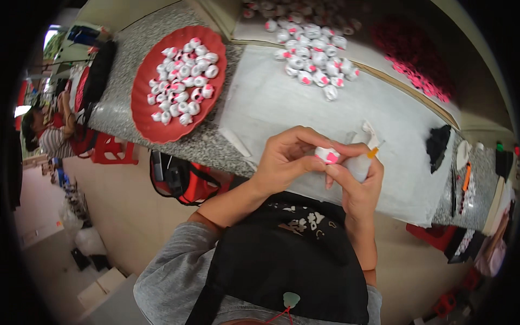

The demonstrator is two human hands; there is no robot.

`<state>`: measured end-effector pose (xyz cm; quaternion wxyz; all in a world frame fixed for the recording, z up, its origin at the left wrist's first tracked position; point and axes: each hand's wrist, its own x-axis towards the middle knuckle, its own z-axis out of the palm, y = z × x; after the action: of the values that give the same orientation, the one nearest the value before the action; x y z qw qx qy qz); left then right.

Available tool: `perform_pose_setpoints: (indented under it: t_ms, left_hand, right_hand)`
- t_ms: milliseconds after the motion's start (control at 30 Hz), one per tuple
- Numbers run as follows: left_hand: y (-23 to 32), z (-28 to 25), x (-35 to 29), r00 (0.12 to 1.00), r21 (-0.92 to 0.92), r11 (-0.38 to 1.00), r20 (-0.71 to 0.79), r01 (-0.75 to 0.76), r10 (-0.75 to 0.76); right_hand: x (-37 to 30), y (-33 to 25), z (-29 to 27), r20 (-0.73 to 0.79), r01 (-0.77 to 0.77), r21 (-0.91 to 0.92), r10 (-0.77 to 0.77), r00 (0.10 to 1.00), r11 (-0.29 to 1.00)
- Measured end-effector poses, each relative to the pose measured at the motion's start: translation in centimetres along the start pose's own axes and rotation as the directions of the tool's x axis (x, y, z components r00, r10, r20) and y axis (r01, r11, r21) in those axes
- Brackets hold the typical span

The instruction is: Apply glue to small pink components and attach them to plastic toy heads.

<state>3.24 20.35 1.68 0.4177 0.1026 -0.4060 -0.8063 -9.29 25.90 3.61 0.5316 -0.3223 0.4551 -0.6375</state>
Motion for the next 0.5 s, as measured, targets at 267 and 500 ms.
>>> perform_pose_setpoints:
  t_ms: [267,500]
  left_hand:
    - [6.1,-3.5,-0.6,0.724,0.747,0.62,-0.288,-0.239,0.627]
    - [8.4,-5.3,4.1,0.839,0.964,-0.225,0.238,-0.142,0.489]
  right_hand:
    - [1.5,-0.7,0.5,0.046,-0.029,-0.081,0.033,0.998,0.996]
    - [1.2,-0.5,-1.7,-0.091,0.045,-0.171,-0.061,0.994,0.984]
